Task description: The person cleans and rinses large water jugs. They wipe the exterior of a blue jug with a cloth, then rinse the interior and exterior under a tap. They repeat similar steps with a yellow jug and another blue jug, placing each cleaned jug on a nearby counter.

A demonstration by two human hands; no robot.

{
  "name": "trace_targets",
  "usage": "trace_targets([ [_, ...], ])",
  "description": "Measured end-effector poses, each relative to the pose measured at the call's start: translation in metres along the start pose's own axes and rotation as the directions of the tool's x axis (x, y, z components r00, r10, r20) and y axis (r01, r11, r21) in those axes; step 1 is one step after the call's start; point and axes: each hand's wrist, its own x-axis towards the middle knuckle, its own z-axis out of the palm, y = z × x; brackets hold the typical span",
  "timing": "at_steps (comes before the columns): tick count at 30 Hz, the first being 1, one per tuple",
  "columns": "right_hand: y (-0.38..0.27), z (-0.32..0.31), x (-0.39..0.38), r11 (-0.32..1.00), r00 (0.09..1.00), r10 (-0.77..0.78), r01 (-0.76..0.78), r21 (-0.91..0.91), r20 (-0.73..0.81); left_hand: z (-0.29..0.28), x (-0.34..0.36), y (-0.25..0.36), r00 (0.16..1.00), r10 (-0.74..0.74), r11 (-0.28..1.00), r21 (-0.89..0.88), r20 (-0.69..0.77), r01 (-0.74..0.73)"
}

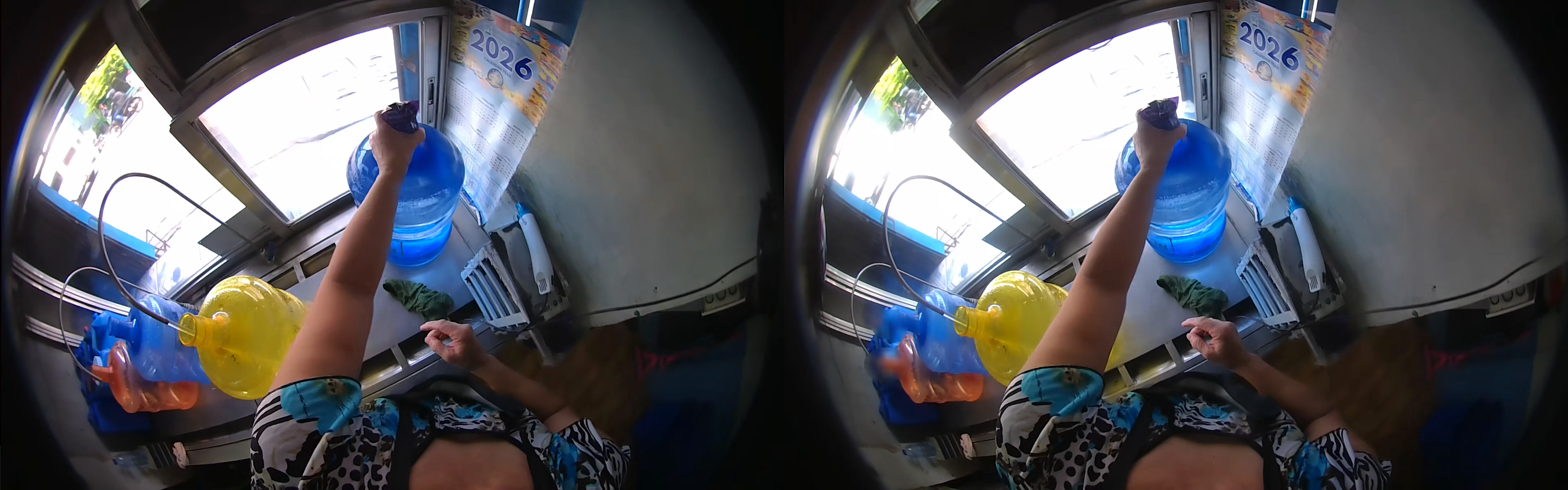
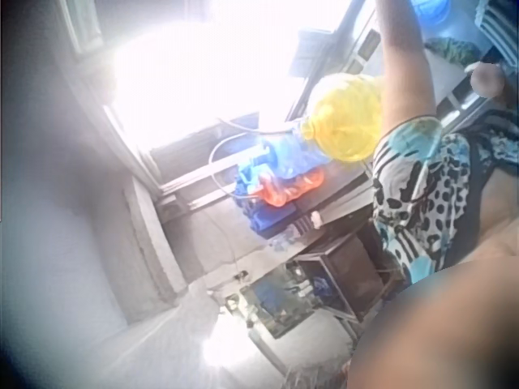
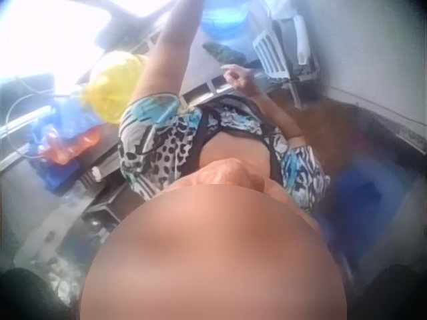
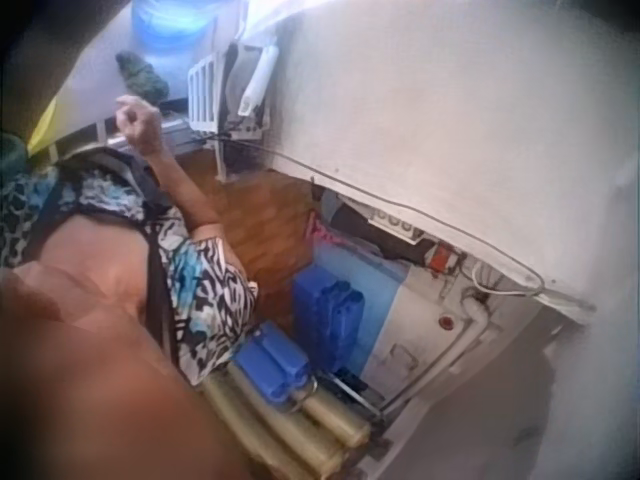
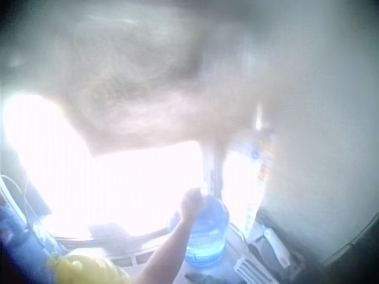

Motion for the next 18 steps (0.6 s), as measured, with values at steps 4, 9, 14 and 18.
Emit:
trace_targets([
  [4, 0.014, 0.003, -0.027, 0.965, 0.997, -0.049, 0.062, -0.256, 0.056, 0.006, -0.025, 0.006, 0.995, -0.016, 0.972, 0.231, -0.102, 0.039],
  [9, 0.034, -0.001, -0.055, 0.925, 0.978, 0.041, 0.04, -0.378, 0.203, -0.017, -0.081, -0.02, 0.965, 0.254, 0.824, 0.507, 0.066, -0.251],
  [14, 0.08, 0.002, -0.06, 0.847, 0.933, 0.099, 0.103, -0.521, 0.345, -0.063, -0.196, -0.069, 0.782, 0.621, 0.675, 0.466, 0.06, -0.572],
  [18, 0.135, 0.02, -0.019, 0.87, 0.876, 0.208, 0.037, -0.492, 0.435, -0.092, -0.349, -0.122, 0.897, 0.439, 0.842, 0.322, 0.059, -0.433],
])
